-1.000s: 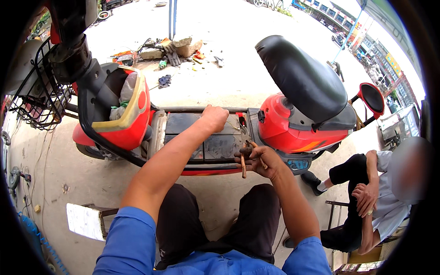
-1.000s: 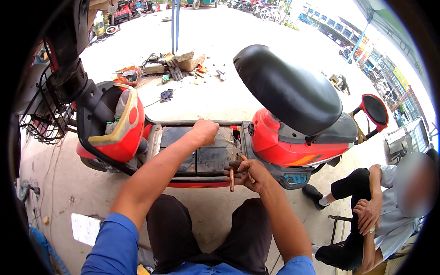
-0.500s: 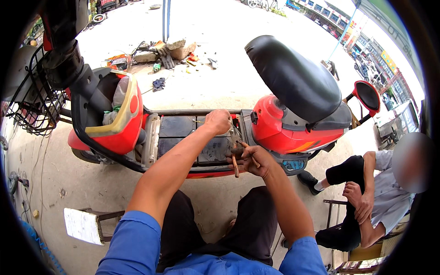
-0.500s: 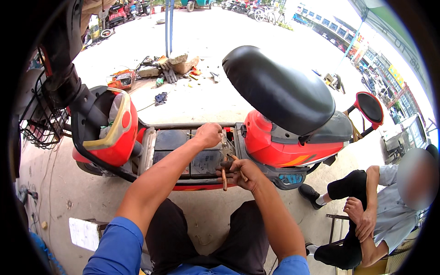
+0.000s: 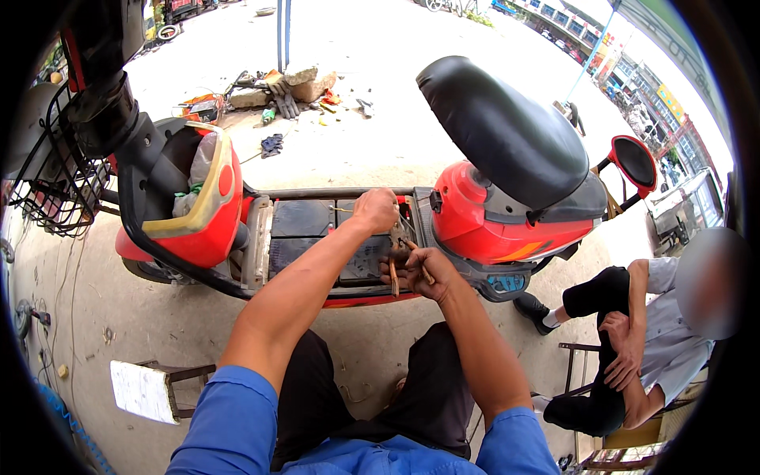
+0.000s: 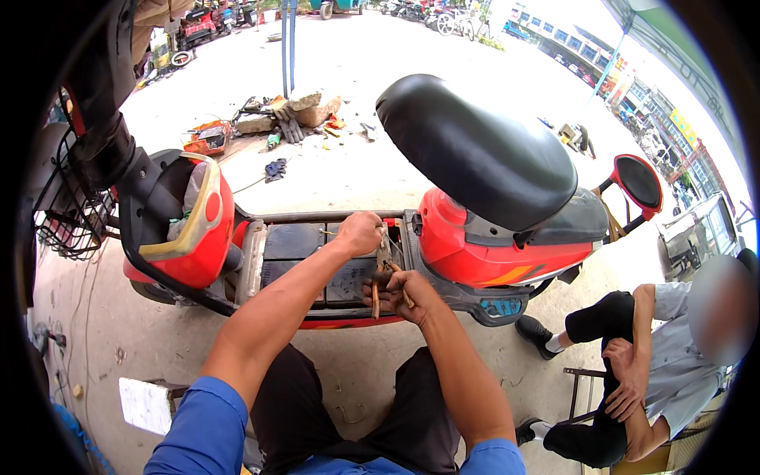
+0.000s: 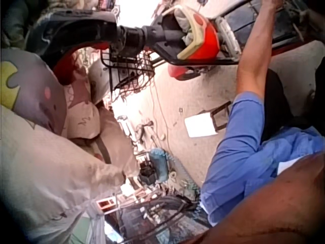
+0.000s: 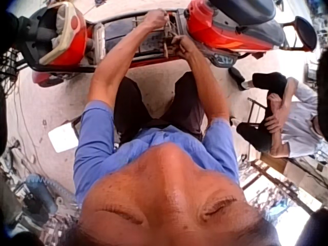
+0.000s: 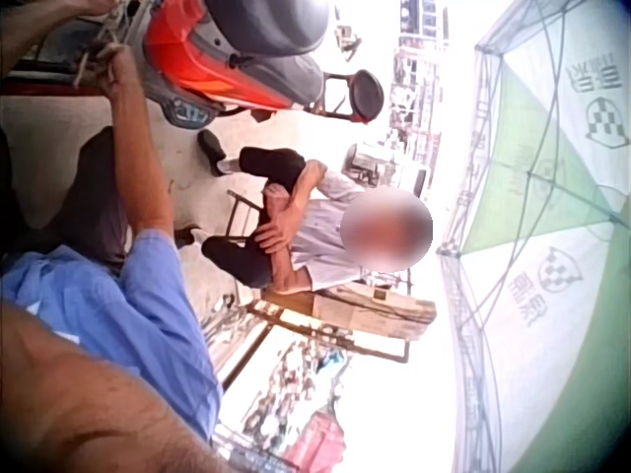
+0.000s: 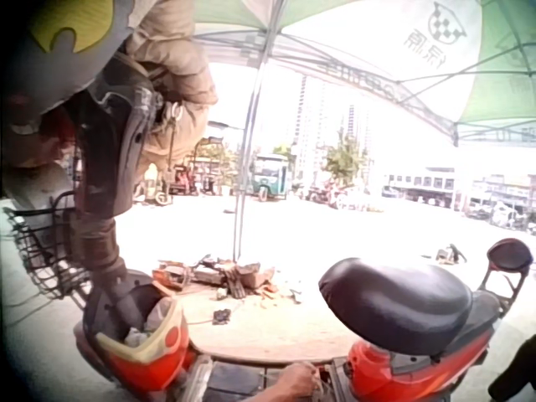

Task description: The person works on the battery compartment of a red electric scooter. They use pliers to adjust or cut wires connected to the batteries while another person sits nearby observing.

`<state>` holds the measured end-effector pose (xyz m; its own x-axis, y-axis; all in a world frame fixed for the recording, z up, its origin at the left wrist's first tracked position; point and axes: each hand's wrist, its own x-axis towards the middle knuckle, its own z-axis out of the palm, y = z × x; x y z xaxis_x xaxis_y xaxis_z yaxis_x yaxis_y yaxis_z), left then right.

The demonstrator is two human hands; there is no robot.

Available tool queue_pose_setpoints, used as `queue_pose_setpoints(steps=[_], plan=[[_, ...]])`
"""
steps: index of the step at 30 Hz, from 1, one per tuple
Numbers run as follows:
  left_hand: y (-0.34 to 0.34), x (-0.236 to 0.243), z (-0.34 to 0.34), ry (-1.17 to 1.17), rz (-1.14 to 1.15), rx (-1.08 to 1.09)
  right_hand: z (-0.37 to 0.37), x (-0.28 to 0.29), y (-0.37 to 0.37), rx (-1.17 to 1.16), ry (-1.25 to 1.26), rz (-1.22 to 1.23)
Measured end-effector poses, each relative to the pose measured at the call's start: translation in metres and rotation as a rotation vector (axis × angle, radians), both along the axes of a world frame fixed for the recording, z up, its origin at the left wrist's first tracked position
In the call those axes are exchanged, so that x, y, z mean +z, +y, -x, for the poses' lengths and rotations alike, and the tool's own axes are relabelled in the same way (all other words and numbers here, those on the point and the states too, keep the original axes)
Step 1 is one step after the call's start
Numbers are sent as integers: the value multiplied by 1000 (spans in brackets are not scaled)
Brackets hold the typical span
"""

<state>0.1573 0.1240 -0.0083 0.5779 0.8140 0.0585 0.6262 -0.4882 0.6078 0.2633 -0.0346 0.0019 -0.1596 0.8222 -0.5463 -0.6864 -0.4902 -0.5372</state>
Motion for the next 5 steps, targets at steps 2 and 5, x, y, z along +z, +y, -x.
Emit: queue_pose_setpoints(steps=[2,5], plan=[[-1,1,1,-7,-7,-6,0,-3,2,-26,-41,-12],[-2,-3,3,-53,-8,0,-3,-16,5,-47,-118,-28]])
